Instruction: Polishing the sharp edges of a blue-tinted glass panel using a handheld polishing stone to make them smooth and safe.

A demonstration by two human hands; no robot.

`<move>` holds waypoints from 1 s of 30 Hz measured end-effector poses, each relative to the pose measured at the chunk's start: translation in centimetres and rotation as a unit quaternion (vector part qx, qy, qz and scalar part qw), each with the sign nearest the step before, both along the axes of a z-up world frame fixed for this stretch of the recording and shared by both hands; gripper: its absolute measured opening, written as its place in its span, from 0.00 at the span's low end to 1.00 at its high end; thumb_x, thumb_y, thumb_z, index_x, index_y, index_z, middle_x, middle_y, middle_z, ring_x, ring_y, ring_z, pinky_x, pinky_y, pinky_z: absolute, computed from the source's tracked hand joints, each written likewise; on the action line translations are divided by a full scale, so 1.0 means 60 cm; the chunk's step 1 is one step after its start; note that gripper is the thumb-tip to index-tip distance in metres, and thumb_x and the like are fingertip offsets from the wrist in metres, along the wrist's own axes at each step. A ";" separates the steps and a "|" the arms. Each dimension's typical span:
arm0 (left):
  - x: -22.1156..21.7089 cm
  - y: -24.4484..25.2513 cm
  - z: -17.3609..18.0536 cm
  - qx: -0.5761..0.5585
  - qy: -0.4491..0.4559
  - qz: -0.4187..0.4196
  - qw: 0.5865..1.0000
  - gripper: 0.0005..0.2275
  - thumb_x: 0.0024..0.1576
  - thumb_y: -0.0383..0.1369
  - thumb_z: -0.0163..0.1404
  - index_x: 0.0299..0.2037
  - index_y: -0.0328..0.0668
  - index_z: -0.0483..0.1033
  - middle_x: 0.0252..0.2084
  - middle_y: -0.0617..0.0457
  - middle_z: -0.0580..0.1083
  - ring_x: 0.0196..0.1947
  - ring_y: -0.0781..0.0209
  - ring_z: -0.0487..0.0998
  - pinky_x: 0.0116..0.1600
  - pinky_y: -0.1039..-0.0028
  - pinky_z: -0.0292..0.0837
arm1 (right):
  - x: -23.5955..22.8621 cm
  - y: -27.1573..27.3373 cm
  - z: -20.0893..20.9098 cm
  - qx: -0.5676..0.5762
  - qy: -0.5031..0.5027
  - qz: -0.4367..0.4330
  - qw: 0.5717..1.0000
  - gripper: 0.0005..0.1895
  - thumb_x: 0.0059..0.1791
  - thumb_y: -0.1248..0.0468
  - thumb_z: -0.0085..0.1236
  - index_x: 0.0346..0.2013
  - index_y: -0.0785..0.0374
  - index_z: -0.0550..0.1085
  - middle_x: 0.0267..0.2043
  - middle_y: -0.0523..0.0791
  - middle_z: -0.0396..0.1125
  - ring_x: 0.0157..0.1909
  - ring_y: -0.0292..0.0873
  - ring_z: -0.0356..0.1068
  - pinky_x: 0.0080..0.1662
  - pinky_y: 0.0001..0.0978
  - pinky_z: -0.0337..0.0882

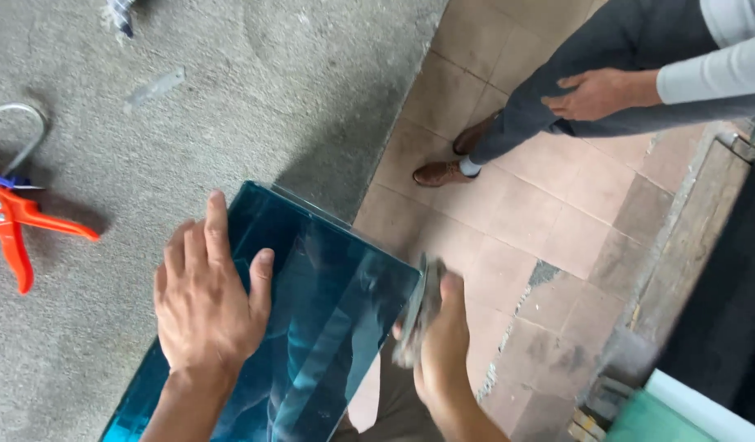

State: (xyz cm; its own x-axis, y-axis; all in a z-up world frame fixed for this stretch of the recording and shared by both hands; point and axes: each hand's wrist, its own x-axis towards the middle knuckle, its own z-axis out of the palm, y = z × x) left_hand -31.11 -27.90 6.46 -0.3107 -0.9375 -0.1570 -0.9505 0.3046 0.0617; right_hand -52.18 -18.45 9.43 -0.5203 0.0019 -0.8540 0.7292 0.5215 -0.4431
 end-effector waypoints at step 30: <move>0.015 0.018 0.012 -0.097 0.040 -0.063 0.992 0.35 0.77 0.48 0.29 0.85 0.24 0.63 0.64 0.26 0.79 0.53 0.25 0.81 0.57 0.46 0.78 | -0.004 0.052 -0.034 0.077 0.064 0.217 0.971 0.19 0.59 0.61 0.35 0.57 0.54 0.75 0.42 0.46 0.67 0.43 0.45 0.69 0.48 0.39 0.72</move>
